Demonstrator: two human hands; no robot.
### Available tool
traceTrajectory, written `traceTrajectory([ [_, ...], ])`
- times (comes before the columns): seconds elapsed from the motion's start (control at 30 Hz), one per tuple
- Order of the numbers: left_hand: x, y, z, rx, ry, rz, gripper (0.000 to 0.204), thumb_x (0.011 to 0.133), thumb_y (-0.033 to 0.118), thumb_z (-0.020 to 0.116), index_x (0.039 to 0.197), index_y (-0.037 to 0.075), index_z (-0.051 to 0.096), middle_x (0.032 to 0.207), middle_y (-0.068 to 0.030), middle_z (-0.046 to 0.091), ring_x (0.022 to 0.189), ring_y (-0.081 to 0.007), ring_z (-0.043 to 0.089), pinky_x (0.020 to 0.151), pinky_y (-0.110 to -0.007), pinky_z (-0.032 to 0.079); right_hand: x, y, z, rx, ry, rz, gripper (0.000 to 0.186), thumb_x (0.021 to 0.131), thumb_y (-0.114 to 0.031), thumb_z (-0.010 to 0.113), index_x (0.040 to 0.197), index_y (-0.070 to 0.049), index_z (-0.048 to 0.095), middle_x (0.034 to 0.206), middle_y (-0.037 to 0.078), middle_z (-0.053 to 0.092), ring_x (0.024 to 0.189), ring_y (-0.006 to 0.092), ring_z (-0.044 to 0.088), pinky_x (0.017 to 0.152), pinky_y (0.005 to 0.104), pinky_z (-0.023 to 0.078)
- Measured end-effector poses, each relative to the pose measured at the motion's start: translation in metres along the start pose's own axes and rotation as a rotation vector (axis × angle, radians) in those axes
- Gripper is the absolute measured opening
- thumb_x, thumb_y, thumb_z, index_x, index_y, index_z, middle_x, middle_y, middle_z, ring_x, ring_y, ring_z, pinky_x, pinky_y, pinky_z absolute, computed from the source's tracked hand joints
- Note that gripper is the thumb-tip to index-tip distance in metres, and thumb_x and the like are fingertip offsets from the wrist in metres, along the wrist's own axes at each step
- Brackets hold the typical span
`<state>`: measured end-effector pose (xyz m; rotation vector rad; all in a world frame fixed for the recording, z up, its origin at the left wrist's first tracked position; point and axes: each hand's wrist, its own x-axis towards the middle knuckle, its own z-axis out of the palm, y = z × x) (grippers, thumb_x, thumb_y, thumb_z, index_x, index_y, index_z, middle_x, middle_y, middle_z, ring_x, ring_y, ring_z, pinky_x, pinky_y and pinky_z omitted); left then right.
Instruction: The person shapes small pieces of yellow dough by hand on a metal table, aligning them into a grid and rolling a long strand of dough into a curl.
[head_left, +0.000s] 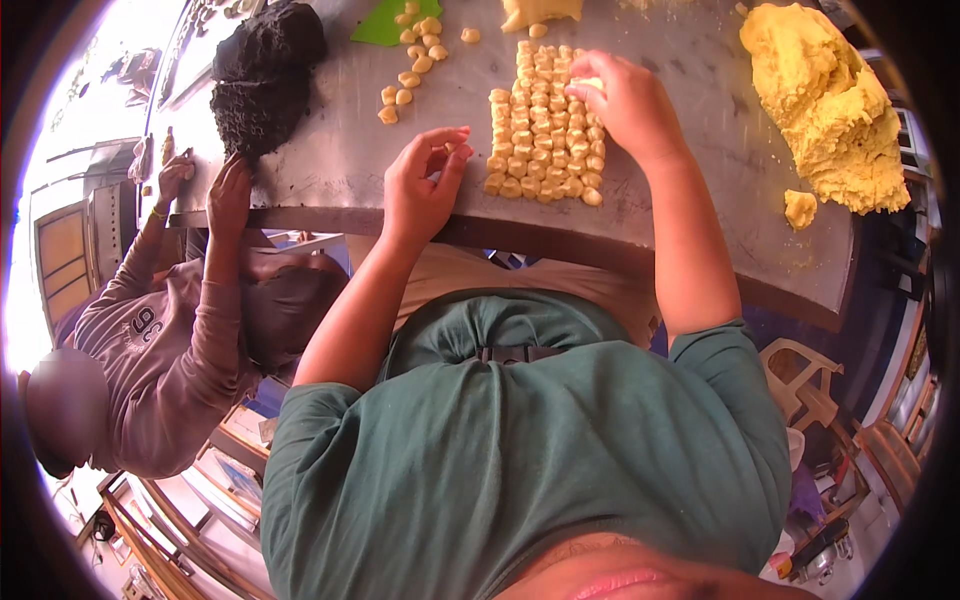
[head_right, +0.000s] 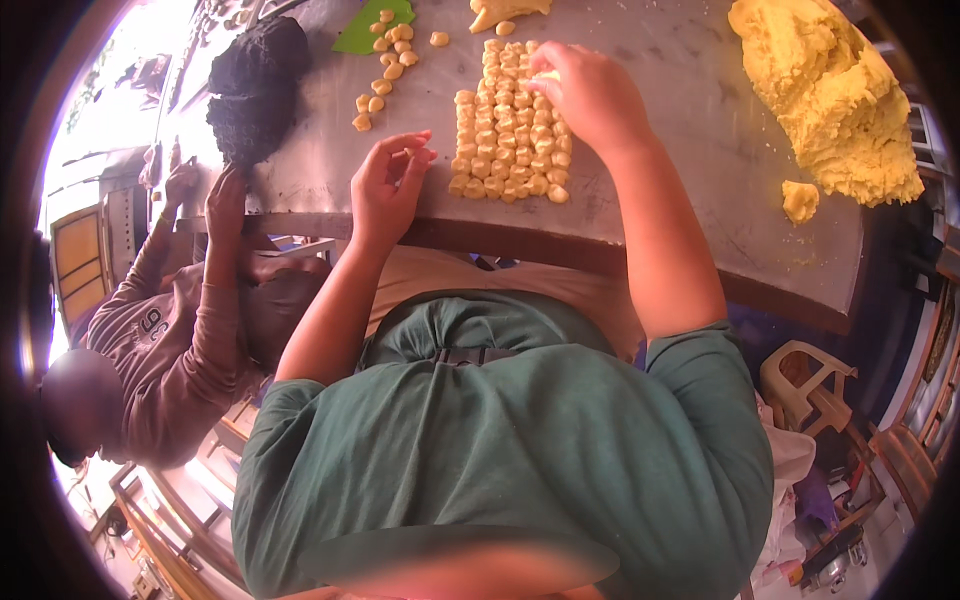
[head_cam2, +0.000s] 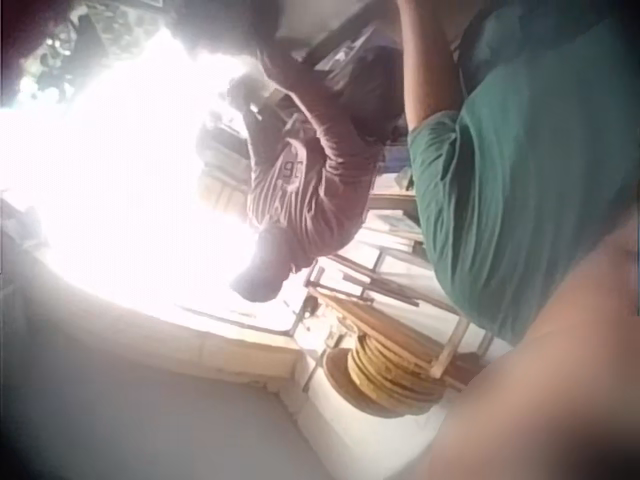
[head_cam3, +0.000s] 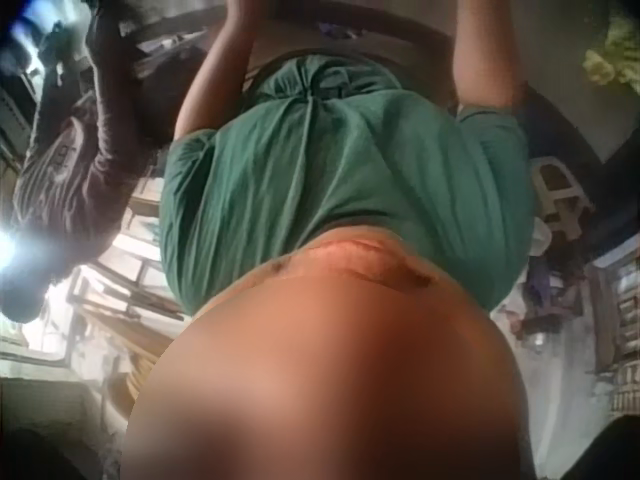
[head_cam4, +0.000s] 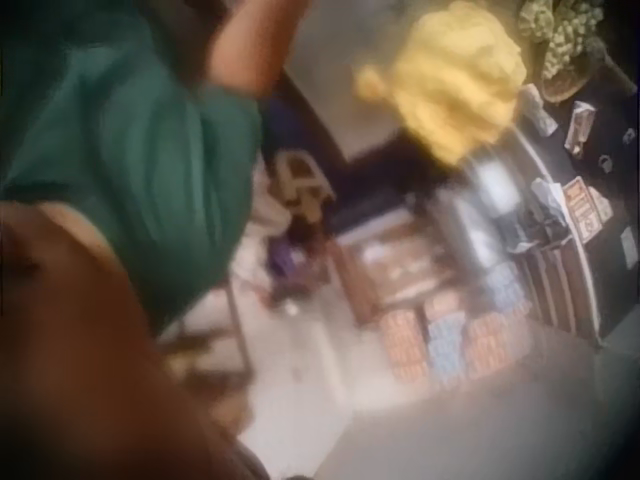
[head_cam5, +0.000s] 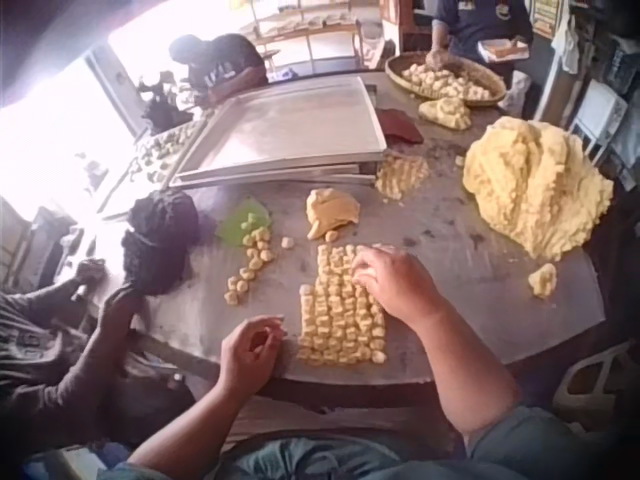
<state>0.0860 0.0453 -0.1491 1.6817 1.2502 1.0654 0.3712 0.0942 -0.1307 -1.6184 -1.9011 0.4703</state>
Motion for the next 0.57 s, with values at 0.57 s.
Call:
traceTrajectory([
  [0.57, 0.001, -0.008, 0.005, -0.052, 0.021, -0.018, 0.024, 0.098, 0.004, 0.069, 0.121, 0.002, 0.063, 0.113, -0.0142, 0.074, 0.096, -0.0177, 0.075, 0.085, -0.032, 0.06, 0.027, 0.025, -0.009, 0.044, 0.212, 0.177, 0.028, 0.097, -0.03, 0.064, 0.098, -0.002, 0.064, 0.095, 0.018, 0.068, 0.092, 0.0391, 0.065, 0.08, 0.0479, 0.051],
])
